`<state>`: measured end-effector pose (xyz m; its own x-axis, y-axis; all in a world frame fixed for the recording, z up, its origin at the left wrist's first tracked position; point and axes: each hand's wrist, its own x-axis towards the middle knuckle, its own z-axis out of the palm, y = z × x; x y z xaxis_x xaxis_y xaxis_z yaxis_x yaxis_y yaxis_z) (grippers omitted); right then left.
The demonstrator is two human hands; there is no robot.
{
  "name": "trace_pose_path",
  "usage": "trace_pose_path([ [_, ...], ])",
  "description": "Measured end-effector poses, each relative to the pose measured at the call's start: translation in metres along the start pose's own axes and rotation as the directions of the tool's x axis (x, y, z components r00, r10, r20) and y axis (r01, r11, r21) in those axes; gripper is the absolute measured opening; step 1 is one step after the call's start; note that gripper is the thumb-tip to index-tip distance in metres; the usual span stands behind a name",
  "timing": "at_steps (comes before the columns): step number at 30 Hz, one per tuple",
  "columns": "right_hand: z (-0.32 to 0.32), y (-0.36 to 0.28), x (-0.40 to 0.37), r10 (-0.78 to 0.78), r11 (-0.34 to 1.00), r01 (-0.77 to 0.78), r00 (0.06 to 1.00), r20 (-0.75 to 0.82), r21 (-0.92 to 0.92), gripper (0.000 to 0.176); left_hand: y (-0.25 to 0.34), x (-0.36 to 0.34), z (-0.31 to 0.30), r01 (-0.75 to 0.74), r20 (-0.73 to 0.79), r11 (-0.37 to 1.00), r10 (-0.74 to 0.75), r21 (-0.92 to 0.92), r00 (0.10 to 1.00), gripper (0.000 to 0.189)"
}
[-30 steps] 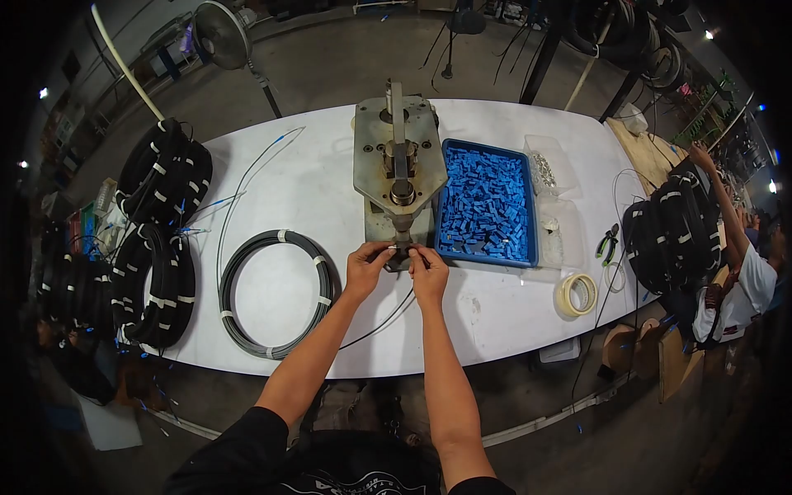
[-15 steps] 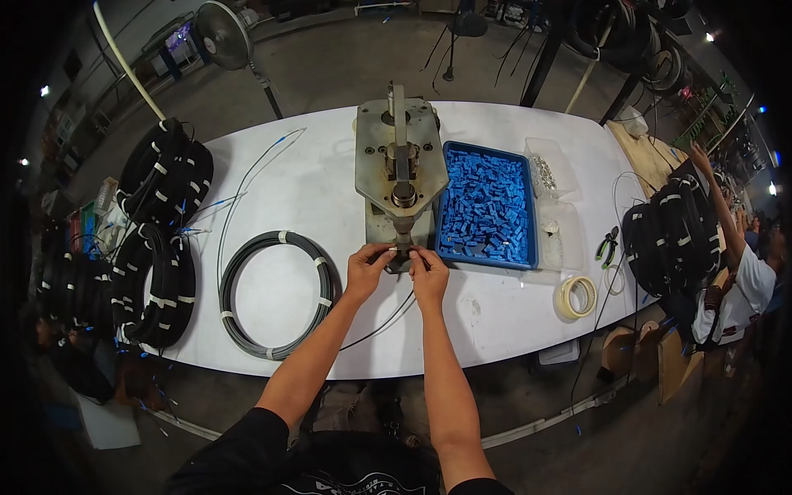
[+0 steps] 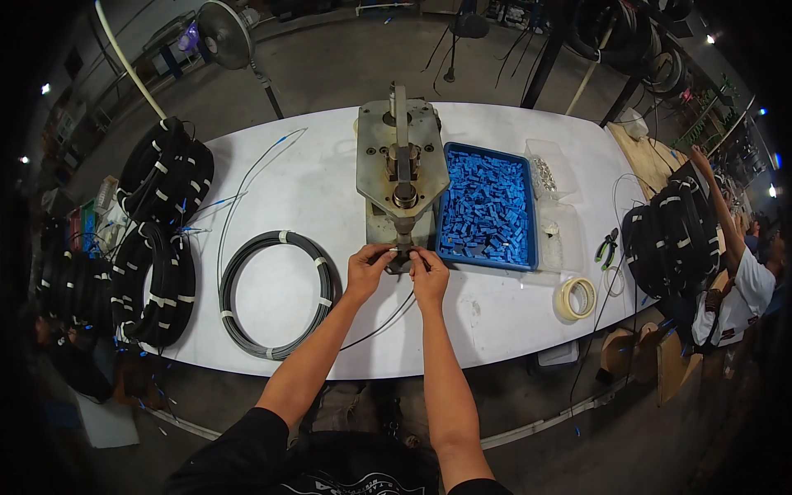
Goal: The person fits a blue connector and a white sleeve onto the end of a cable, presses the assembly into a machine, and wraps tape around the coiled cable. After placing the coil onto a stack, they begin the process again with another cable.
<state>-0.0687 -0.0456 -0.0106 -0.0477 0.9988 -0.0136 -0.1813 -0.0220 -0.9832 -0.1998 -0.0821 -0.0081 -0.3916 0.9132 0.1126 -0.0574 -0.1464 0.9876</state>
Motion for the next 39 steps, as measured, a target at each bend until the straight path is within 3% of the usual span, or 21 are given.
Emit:
trace_pose_path([
  [17, 0.001, 0.003, 0.002, -0.024, 0.999, 0.024, 1.000, -0.007, 0.027, 0.015, -0.002, 0.002, 0.003, -0.056, -0.047, 0.998, 0.057, 0.022, 0.997, 0.015],
  [23, 0.000, 0.002, 0.001, 0.017, 1.000, -0.016, 1.000, -0.006, 0.021, 0.016, 0.000, 0.000, 0.003, -0.017, -0.035, 0.999, 0.016, -0.042, 0.999, 0.015],
  [25, 0.001, 0.002, 0.002, 0.027, 0.999, -0.026, 1.000, -0.014, 0.034, 0.017, -0.001, 0.002, 0.004, -0.070, -0.050, 0.998, 0.070, 0.005, 0.996, 0.015],
  [39, 0.007, -0.011, 0.000, 0.100, 0.993, -0.103, 0.993, -0.069, -0.052, 0.025, -0.001, 0.002, 0.006, -0.082, -0.070, 0.993, 0.089, 0.089, 0.994, 0.016],
])
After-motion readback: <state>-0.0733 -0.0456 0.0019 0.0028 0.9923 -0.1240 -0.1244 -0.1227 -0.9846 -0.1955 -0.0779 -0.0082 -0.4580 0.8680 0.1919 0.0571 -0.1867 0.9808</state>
